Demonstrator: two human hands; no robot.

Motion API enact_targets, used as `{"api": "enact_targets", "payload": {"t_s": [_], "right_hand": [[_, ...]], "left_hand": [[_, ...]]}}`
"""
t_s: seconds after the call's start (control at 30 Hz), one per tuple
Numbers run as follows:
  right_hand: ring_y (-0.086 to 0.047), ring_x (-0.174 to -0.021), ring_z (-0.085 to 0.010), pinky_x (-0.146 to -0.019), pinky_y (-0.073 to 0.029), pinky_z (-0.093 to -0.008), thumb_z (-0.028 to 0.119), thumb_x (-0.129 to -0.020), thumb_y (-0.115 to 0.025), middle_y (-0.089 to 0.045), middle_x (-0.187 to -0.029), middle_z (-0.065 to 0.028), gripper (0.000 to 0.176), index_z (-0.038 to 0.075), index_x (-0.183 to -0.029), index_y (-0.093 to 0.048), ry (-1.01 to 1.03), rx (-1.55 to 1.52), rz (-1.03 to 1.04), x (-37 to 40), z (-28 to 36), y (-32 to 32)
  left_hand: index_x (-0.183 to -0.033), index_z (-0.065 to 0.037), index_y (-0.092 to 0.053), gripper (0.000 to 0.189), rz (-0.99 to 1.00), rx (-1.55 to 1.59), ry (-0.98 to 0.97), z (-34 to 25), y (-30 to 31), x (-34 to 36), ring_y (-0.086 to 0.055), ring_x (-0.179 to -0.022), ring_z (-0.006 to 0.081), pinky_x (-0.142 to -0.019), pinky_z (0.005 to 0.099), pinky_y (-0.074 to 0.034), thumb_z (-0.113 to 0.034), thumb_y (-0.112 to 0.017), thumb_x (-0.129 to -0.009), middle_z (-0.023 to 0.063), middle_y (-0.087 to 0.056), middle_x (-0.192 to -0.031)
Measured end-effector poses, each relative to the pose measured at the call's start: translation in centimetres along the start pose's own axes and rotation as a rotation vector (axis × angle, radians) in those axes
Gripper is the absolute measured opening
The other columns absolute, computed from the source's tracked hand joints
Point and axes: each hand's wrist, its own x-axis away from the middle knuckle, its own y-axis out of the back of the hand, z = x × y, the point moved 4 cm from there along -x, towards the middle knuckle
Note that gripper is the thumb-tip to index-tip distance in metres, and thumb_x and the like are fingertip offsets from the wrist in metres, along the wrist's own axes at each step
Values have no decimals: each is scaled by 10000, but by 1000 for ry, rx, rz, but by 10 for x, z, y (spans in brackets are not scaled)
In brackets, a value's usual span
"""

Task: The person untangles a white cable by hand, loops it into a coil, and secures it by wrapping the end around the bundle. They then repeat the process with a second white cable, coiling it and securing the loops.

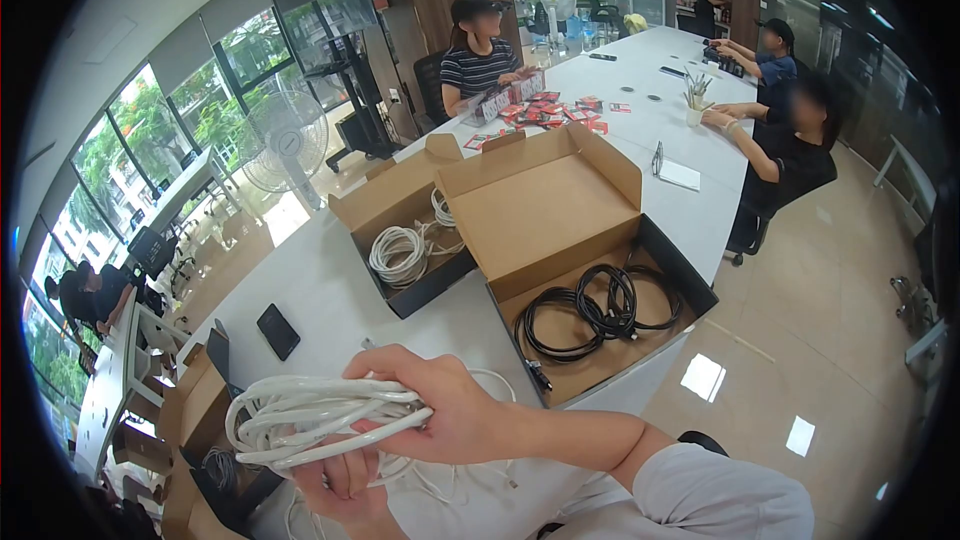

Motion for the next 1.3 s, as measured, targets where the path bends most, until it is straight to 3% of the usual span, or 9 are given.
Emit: {"api": "enact_targets", "payload": {"t_s": [0.1,0.27,0.37,0.7,0.8,1.0,1.1,1.13,1.3], "right_hand": [[-649,-661,-193,-597,-496,-261,54,-762,-686,-657,-811,-94,438,60,-1160,-502,0,52,-47,-3,-2,3],[-655,-676,-284,-611,-505,-296,19,-728,-635,-652,-803,-129,431,71,-1135,-502,-123,93,-101,-2,-10,8],[-613,-648,-110,-597,-486,-242,74,-748,-719,-645,-788,-65,445,46,-1150,-529,-91,91,-190,-4,-26,9],[-577,-650,-90,-599,-489,-254,36,-805,-627,-629,-798,-26,227,13,-1028,-597,-300,-390,-43,-9,-42,-2],[-564,-686,-68,-627,-481,-237,33,-818,-629,-618,-826,2,185,21,-1002,-618,-335,-475,120,-11,-54,0],[-573,-855,-67,-782,-461,-239,43,-805,-677,-631,-921,14,223,42,-1023,-629,-517,-709,230,-10,-57,1],[-566,-924,-67,-830,-444,-240,62,-794,-707,-632,-979,12,316,40,-1095,-612,-582,-788,256,-8,-50,2],[-563,-940,-66,-838,-440,-238,69,-792,-714,-630,-1002,11,355,37,-1126,-600,-600,-809,254,-7,-47,2],[-539,-1019,-69,-905,-408,-237,168,-822,-701,-613,-1101,-1,470,16,-1234,-532,-560,-946,261,-11,-36,7]], "left_hand": [[-1268,-7,-391,401,27,-83,-42,5,-5,0,-259,-325,32,-350,215,-230,-222,-405,-930,-69,-289,-410],[-709,-67,-524,288,113,-169,-93,10,-27,-4,-277,-320,73,-365,229,-250,-263,-480,-916,-35,-324,-407],[-535,-141,-355,424,102,-332,-95,14,-37,-3,-299,-329,101,-377,236,-260,-251,-550,-895,-8,-360,-409],[-846,-30,-486,322,246,-639,-164,10,-51,9,-355,-378,89,-386,223,-274,-319,-625,-871,9,-424,-460],[-561,-67,-486,445,265,-777,-112,7,-55,11,-388,-391,115,-393,227,-291,-354,-607,-879,61,-501,-461],[-523,-72,-473,491,196,-879,-141,1,-45,13,-418,-420,129,-433,248,-325,-381,-586,-886,64,-506,-465],[-555,-58,-498,466,87,-861,-212,-5,-46,6,-462,-492,141,-510,262,-362,-370,-575,-894,53,-485,-461],[-794,-6,-583,362,191,-726,-245,-6,-40,1,-465,-561,147,-571,266,-365,-344,-542,-917,37,-447,-472],[-829,-80,-426,307,-121,-259,-220,2,-24,-4,-444,-450,168,-461,279,-376,-351,-437,-974,39,-436,-469]]}}
